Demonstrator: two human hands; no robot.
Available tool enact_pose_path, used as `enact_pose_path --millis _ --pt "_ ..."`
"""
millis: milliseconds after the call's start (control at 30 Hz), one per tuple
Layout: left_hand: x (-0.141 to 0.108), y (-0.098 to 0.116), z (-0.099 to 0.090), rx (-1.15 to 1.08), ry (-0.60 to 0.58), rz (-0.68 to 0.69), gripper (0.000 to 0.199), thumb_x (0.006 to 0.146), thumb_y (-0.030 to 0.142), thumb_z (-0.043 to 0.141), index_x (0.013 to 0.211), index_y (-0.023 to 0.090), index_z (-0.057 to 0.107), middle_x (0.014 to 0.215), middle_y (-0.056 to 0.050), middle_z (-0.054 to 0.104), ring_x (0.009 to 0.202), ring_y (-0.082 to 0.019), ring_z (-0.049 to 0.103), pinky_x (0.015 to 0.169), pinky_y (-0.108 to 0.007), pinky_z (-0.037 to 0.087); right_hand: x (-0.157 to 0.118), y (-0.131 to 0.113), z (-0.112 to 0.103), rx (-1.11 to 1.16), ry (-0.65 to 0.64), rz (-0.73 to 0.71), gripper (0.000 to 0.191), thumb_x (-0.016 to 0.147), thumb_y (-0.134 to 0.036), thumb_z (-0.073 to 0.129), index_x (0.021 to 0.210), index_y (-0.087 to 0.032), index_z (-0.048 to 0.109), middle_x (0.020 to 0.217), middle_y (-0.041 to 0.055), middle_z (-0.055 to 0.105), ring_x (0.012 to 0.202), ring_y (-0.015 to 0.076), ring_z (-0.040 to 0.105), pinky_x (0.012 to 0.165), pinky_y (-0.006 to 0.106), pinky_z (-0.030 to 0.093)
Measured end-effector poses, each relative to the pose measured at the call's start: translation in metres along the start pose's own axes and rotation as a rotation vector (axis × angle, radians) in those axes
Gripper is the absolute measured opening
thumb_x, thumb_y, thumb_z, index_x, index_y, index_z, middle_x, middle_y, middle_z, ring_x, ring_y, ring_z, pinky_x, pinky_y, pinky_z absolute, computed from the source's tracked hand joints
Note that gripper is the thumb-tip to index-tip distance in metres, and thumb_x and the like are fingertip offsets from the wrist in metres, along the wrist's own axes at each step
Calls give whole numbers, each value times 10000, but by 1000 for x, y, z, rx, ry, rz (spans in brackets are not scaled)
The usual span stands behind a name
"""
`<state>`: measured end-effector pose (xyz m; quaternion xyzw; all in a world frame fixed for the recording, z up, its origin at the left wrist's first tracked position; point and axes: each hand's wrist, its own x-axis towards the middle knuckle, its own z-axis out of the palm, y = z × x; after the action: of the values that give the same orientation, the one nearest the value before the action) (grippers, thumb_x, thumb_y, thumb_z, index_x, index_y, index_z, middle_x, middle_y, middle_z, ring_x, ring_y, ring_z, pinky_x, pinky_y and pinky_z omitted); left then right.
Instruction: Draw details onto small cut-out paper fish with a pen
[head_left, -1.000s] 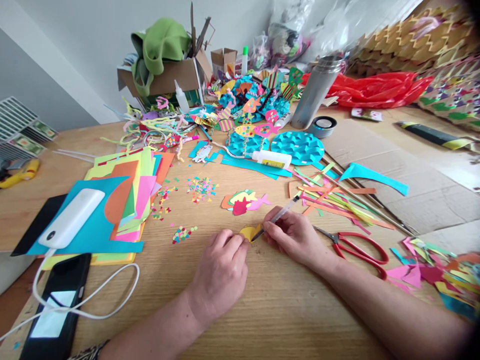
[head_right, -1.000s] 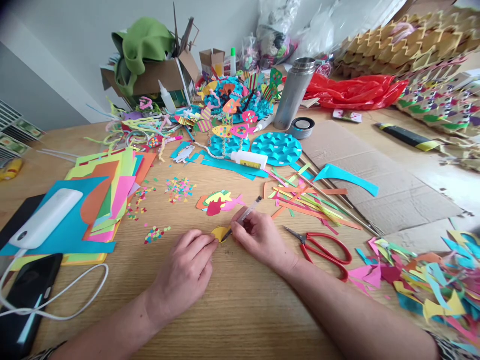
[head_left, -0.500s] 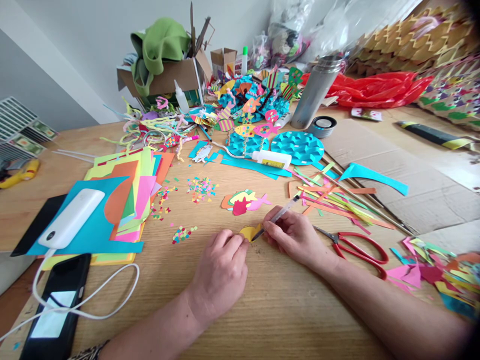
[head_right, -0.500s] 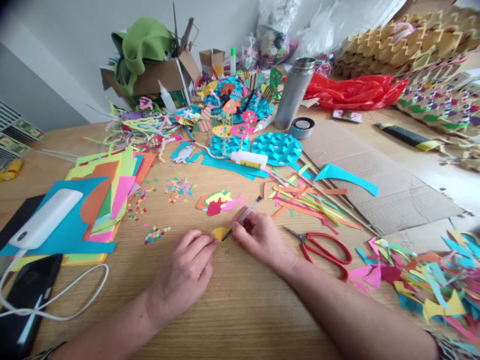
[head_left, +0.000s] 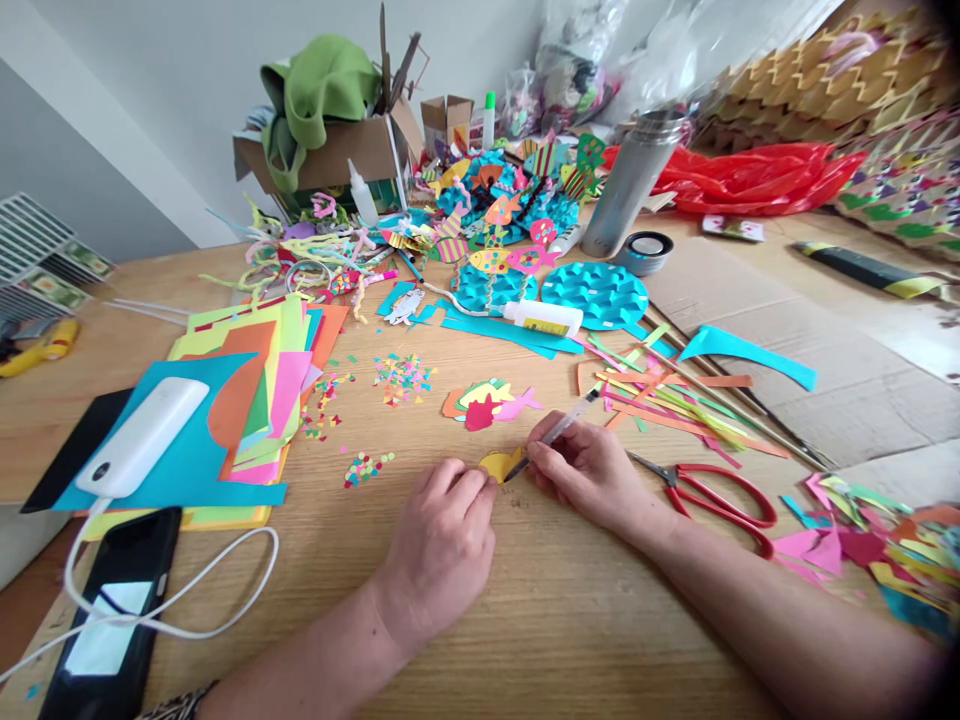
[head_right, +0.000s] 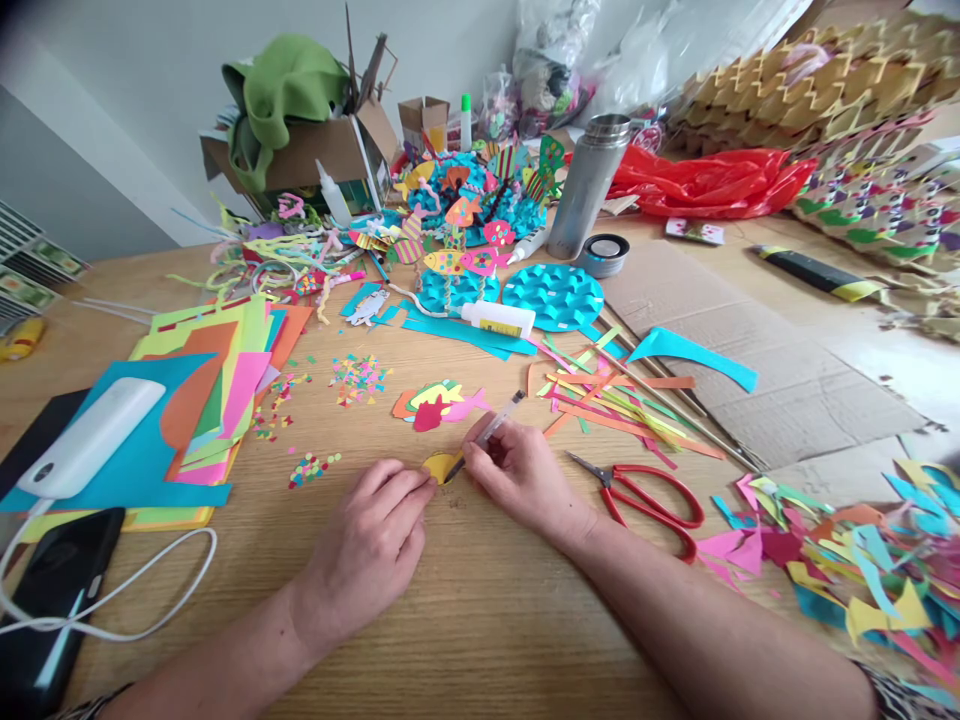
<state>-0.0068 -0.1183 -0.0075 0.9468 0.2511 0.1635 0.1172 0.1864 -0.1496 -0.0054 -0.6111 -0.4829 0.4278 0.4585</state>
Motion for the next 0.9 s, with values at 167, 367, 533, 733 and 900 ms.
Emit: enact_pose_path --millis 167,367,533,733,900 --pt "1 0 0 -2 1 -2 275 845 9 453 1023 112 635 1034 -107 644 999 -259 531 893 -442 514 0 1 0 -2 3 5 171 818 -315 553 702 -197 511 522 -36 519 433 93 419 398 219 322" --pt "0 1 0 2 6 4 287 839 0 450 1032 103 635 1027 -111 646 996 -257 531 892 -439 514 0 3 0 14 11 8 170 819 -318 547 703 -197 515 521 -37 514 429 95 424 401 222 324" --pt "0 1 -1 -3 4 0 262 838 1 461 1008 94 637 1022 -115 647 995 -259 533 893 -436 513 0 -1 0 16 -3 -6 159 826 -316 544 729 -191 531 537 -37 521 426 91 421 399 223 323" --pt "0 0 -1 -6 -4 -7 286 844 7 445 1022 126 635 1029 -100 645 995 -258 535 884 -445 519 0 1 0 6 20 12 169 817 -313 550 700 -197 512 517 -36 514 424 93 416 396 221 317" --pt "0 0 0 1 -5 1 289 843 4 443 1035 111 631 1030 -106 643 992 -262 530 883 -447 517 0 1 0 9 16 10 177 818 -321 554 699 -198 512 521 -33 520 432 96 423 396 218 319"
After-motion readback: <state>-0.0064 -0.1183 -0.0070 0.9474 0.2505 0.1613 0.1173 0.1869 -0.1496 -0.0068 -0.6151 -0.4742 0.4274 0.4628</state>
